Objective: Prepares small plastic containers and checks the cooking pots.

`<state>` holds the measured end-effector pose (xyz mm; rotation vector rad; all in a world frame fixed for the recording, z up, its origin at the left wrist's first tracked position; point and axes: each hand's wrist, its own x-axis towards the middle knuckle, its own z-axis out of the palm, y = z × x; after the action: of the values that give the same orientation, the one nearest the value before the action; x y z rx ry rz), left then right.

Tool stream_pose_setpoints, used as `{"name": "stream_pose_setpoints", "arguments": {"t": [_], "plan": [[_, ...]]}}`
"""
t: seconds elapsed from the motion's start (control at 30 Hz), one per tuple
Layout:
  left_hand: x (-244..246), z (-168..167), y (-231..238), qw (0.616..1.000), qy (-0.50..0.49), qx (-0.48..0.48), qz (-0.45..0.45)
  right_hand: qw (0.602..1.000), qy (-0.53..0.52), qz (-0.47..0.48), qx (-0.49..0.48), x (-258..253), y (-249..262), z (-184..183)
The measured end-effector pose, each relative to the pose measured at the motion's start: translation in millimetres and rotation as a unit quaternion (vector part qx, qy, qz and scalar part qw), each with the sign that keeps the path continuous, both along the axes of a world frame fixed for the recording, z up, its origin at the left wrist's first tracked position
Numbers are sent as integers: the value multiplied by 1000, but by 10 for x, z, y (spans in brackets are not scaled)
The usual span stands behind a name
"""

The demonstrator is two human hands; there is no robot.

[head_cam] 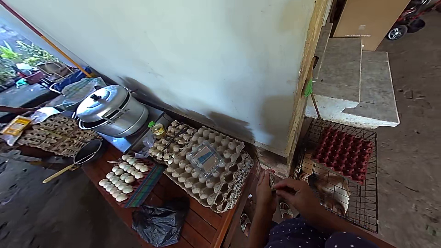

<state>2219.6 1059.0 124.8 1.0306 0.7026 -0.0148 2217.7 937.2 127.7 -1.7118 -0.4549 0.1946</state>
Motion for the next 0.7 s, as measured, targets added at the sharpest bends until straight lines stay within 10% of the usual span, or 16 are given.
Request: {"name": "stream_pose_setpoints", "arguments": {"t": [0.27,0.57,0.7], "plan": [[127,-58,-91,985,19,-164,45,994,104,17,-30,53,-138,72],[222,-51,-223,993,-1,-54,102,986,135,-23,-99,129,-120,37],[236,-97,-190,991,-74,95,63,969,235,-66,40,260,-120,55]]}}
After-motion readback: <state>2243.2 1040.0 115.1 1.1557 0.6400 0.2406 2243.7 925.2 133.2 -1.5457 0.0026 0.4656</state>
